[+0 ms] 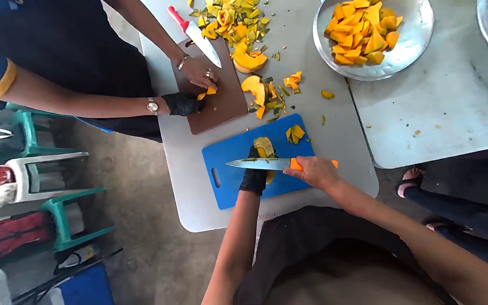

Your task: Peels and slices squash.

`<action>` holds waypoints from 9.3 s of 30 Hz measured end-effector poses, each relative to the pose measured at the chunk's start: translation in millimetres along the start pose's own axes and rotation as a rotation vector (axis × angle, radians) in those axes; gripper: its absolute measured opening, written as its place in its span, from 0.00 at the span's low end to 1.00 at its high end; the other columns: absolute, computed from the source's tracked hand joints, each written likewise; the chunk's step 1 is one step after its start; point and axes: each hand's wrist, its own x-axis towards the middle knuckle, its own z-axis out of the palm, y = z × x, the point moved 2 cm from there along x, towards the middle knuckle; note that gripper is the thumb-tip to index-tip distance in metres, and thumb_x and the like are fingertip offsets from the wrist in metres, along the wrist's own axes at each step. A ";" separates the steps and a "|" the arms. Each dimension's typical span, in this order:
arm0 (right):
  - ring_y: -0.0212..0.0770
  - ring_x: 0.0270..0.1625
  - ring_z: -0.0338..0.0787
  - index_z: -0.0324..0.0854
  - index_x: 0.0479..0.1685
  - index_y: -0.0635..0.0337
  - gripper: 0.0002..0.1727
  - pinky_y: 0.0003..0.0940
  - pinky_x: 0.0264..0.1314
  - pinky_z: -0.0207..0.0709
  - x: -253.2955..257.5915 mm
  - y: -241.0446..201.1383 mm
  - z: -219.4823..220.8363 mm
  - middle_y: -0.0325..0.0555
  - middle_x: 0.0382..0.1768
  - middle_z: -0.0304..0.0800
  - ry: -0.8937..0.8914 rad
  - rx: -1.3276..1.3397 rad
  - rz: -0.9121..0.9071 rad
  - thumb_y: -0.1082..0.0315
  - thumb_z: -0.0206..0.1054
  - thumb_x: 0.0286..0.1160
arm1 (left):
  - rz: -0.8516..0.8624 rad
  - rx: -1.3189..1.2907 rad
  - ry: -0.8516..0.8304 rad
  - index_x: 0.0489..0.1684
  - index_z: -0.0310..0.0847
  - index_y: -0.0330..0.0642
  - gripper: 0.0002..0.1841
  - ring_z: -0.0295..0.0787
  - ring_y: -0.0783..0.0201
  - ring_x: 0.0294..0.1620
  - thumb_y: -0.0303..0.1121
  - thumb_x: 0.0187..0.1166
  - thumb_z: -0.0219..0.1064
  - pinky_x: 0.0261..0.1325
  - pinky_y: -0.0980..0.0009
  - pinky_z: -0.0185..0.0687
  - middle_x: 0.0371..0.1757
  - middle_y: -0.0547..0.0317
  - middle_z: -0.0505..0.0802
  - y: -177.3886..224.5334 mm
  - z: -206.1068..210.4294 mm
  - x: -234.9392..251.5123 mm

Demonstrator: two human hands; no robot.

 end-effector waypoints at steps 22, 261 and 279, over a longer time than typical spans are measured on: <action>0.65 0.42 0.91 0.83 0.39 0.72 0.47 0.63 0.44 0.78 -9.1 8.9 4.9 0.63 0.32 0.88 0.070 0.121 -0.067 0.27 0.48 0.81 | 0.207 -0.950 -0.203 0.77 0.64 0.44 0.21 0.89 0.70 0.45 0.41 0.95 0.35 0.49 0.73 0.86 0.52 0.58 0.90 -40.8 8.4 -5.5; 0.65 0.53 0.90 0.84 0.49 0.71 0.45 0.63 0.57 0.77 4.2 -10.9 16.1 0.65 0.41 0.90 -0.152 0.110 0.131 0.29 0.51 0.82 | 0.319 0.065 -0.039 0.85 0.63 0.29 0.25 0.79 0.49 0.77 0.32 0.94 0.46 0.82 0.55 0.68 0.76 0.33 0.81 -70.3 7.5 -26.3; 0.57 0.42 0.86 0.84 0.41 0.70 0.40 0.60 0.49 0.76 -3.5 9.5 8.7 0.58 0.32 0.85 -0.154 0.291 0.122 0.33 0.53 0.85 | 0.306 -0.312 -0.170 0.78 0.71 0.35 0.29 0.86 0.63 0.62 0.48 0.93 0.41 0.69 0.62 0.81 0.65 0.46 0.87 -89.5 5.7 -21.7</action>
